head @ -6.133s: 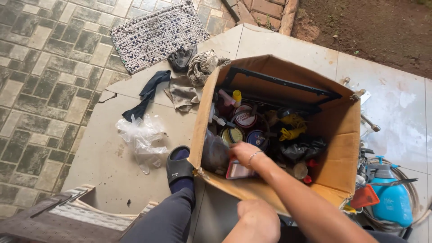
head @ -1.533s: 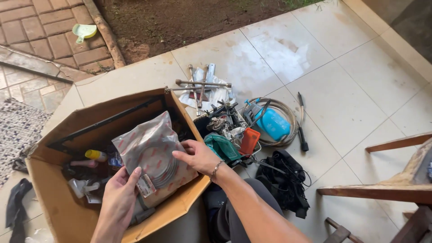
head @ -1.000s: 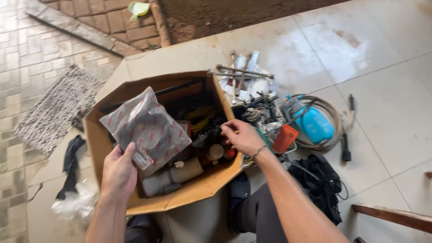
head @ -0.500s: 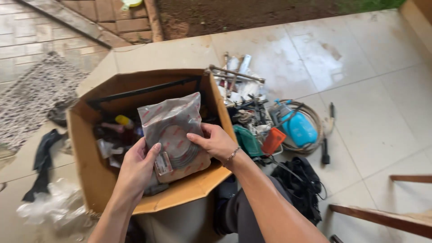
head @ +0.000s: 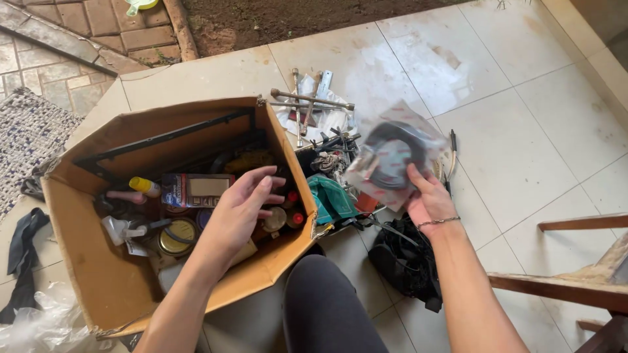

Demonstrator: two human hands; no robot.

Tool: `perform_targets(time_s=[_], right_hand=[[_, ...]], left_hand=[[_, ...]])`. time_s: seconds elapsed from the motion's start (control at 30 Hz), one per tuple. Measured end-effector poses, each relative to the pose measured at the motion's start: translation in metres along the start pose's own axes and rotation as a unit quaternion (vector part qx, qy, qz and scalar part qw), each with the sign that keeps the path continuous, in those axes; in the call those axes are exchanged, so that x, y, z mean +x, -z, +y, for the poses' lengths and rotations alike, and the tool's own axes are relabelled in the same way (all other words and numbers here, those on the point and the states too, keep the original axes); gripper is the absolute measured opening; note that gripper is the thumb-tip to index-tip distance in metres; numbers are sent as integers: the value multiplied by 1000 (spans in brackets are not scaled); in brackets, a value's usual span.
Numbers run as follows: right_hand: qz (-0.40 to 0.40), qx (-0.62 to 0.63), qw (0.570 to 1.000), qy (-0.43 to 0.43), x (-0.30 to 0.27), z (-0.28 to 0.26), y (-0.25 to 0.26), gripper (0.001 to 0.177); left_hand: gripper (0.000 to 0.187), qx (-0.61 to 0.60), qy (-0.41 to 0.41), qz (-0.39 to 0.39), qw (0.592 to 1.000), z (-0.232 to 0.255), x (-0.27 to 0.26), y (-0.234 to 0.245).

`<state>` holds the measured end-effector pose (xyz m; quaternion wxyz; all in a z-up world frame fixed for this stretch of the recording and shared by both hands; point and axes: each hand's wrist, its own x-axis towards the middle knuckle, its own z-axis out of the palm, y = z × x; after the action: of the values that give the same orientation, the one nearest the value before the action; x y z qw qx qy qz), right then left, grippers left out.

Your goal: Sorting through and organizing various tools and maintenance items in a cardboard box on the floor.

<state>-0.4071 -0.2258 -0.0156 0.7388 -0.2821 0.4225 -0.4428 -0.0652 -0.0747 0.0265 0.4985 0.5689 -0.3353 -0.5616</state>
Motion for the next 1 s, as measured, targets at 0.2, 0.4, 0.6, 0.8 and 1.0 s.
perform_targets(time_s=[0.2,0.4,0.6,0.8,1.0], right_hand=[[130,-201,970,33,40,61,110,36],[54,-469,881,8,89,101,131,38],[150,-653,742,4,128,144,173,43],[1,-504,864,8,95,96,2,31],[-300,-624,721,-28,52,111,-198,29]], left_hand=[[41,26,77,58,995,-5,-23,23],[38,-32,119,136,983,-17,-40,57],[37,-63,129,219,965,-37,-52,100],[34,-124,60,244,960,-36,-58,134],[30,-51,88,261,960,-37,-63,169]])
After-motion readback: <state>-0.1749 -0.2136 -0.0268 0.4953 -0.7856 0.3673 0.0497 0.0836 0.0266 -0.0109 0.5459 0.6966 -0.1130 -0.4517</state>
